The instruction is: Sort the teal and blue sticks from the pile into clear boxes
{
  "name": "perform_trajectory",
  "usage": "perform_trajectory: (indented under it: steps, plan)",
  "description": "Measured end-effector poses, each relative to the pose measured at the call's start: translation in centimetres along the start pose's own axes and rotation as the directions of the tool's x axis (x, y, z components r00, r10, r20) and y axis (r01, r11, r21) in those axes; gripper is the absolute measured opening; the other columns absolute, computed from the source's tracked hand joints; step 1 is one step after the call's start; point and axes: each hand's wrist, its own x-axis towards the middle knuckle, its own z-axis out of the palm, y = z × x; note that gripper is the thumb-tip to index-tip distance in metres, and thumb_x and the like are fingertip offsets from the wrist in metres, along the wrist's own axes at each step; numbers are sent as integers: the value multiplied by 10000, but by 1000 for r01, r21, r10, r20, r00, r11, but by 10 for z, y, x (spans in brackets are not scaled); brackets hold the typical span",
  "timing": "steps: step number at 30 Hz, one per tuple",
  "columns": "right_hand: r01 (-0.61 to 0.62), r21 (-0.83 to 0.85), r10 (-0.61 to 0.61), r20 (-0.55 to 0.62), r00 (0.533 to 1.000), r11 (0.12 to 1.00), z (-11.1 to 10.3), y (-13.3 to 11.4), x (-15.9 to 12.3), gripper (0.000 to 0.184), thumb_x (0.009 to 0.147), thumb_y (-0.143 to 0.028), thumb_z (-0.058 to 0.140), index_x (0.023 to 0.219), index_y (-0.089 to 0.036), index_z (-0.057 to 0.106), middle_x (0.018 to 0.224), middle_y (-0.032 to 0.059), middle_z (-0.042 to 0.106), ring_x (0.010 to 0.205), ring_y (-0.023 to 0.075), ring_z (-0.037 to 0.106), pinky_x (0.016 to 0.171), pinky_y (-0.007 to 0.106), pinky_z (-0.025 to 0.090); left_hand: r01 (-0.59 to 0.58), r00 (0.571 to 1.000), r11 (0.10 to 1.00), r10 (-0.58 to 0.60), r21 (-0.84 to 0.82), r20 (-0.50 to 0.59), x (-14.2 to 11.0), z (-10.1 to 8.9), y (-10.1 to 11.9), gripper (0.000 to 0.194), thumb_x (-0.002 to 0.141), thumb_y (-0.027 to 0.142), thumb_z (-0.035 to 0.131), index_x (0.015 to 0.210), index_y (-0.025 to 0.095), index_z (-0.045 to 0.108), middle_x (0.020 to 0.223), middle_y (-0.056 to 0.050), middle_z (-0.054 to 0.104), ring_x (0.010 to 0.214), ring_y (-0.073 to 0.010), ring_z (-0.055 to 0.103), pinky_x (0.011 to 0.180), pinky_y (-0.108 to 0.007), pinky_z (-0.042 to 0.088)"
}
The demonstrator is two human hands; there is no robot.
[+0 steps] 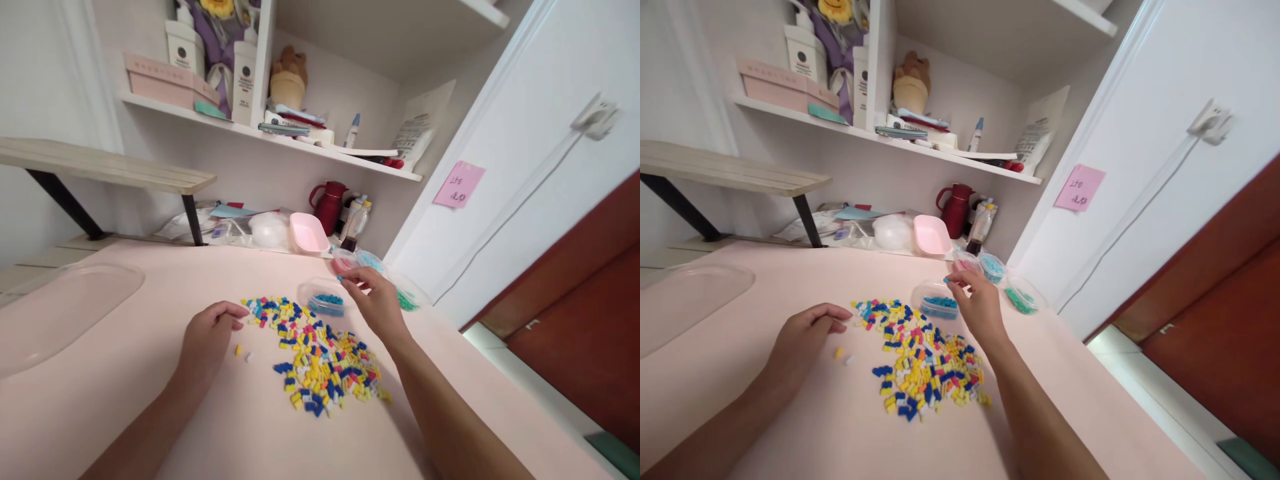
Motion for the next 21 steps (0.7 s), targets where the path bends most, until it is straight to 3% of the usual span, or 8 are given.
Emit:
perform_trajectory:
  steps: [5, 9, 12, 15, 18, 21]
  plan:
    - [-2, -46, -1, -54, 999, 999, 1, 0, -2, 296, 926, -313, 529, 1164, -225, 682, 1053, 84, 662, 794, 190, 630, 726, 358, 533, 11, 1000, 999, -13, 43, 25, 0, 1, 0, 256, 655, 277, 461, 718, 245, 707, 672, -14, 698, 754, -211, 651, 652, -279, 451]
    - [115, 98, -129, 154, 980, 989, 14, -26, -11, 223, 959, -255, 503, 1036, -239, 712, 1028, 63, 705, 943, 203, 656, 865, 356, 532, -19, 999, 999, 17, 47, 39, 1, 2, -4, 258, 673, 286, 464, 754, 249, 706, 727, -18, 710, 813, -217, 663, 698, -290, 472]
    - [132, 147, -180, 389, 904, 980, 29, -43, -24, 272, 981, -241, 479, 1154, -248, 688, 1197, 69, 677, 1123, 199, 624, 1002, 363, 492, -77, 996, 996, 75, 37, 38, 2, 2, -7, 261, 688, 301, 466, 784, 245, 702, 833, -29, 724, 871, -221, 671, 772, -319, 489]
    - [146, 119, -188, 575, 796, 982, 46, -46, -39, 417, 977, -331, 521, 1383, -237, 553, 1475, 98, 495, 1332, 225, 488, 1119, 392, 406, -149, 988, 988, 147, 35, 39, 4, 3, -10, 270, 702, 303, 452, 779, 235, 702, 923, -42, 713, 880, -218, 667, 849, -359, 506]
    - [193, 64, -185, 673, 716, 979, 58, -42, -49, 610, 946, -430, 576, 1494, -216, 417, 1570, 117, 370, 1439, 282, 342, 1180, 475, 307, -271, 962, 958, 266, 97, 63, 7, 7, -16, 322, 727, 275, 427, 847, 232, 723, 977, -53, 687, 937, -217, 650, 911, -385, 511]
    - [221, 66, -204, 692, 692, 973, 57, -44, -49, 537, 957, -421, 563, 1449, -220, 486, 1539, 112, 425, 1432, 285, 357, 1186, 490, 286, -411, 910, 878, 380, 245, 165, 6, 13, -24, 406, 756, 216, 421, 1023, 230, 726, 1082, -76, 664, 1066, -233, 613, 993, -421, 477]
